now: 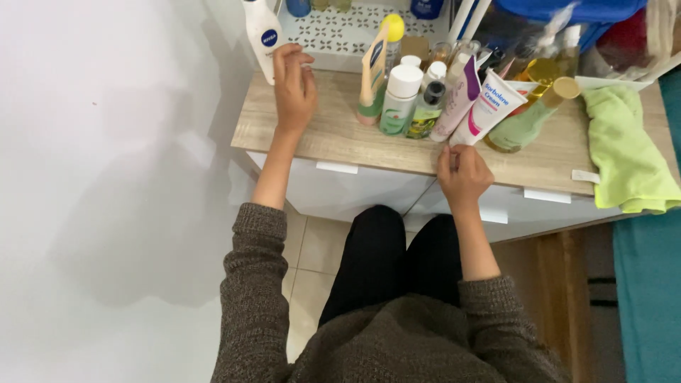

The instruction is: Organizing various skincare and cosmetic products on a storage shelf.

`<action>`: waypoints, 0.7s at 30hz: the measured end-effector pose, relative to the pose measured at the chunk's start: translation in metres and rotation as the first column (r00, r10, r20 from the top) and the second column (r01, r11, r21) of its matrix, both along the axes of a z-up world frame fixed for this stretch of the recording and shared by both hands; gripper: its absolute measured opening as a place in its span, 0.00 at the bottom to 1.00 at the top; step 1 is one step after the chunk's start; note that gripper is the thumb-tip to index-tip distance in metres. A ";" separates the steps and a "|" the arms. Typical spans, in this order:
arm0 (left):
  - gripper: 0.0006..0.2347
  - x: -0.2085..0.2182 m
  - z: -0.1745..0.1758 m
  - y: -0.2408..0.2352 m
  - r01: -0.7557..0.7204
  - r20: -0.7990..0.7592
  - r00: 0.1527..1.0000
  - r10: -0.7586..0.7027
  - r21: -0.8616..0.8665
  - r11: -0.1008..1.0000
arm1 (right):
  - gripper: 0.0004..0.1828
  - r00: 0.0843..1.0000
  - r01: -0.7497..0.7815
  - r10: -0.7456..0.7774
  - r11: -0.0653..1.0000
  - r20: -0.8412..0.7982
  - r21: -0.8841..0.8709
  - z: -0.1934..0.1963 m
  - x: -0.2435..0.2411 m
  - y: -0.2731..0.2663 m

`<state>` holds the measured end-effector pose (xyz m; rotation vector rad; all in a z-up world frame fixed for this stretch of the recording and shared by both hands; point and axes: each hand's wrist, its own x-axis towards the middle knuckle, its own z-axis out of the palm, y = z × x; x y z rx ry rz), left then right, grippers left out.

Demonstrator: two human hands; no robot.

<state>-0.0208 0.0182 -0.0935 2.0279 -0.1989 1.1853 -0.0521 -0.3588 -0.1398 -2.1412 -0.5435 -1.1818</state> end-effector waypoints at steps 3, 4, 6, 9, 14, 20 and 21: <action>0.14 0.035 0.030 -0.015 0.000 0.016 1.000 -0.002 0.082 0.997 | 0.10 1.000 0.013 -0.014 1.000 -0.023 -0.007 -0.001 -0.001 0.001; 0.14 0.058 0.033 -0.015 0.008 0.022 1.000 -0.010 0.077 0.997 | 0.10 1.000 0.022 -0.022 1.000 -0.017 -0.013 0.001 0.000 0.002; 0.18 0.104 0.038 -0.016 -0.087 0.146 0.986 0.083 0.018 0.996 | 0.09 1.000 0.013 -0.013 1.000 -0.007 0.000 0.003 0.000 0.003; 0.26 0.191 0.016 0.013 -0.262 0.111 0.955 0.274 -0.106 0.959 | 0.09 1.000 -0.001 0.002 1.000 -0.008 0.002 -0.002 0.004 0.002; 0.35 0.244 -0.005 0.051 -0.563 0.008 0.827 0.563 0.012 0.827 | 0.10 0.999 0.027 -0.026 0.999 0.041 -0.040 -0.003 0.007 -0.001; 0.41 0.267 -0.041 0.085 -0.443 0.054 0.885 0.463 -0.208 0.872 | 0.11 0.999 -0.008 0.011 0.998 0.041 -0.062 -0.004 0.008 0.001; 0.42 0.267 -0.042 0.087 -0.453 -0.067 0.888 0.454 -0.280 0.846 | 0.12 0.999 0.008 -0.005 0.997 0.037 -0.070 -0.006 0.009 0.000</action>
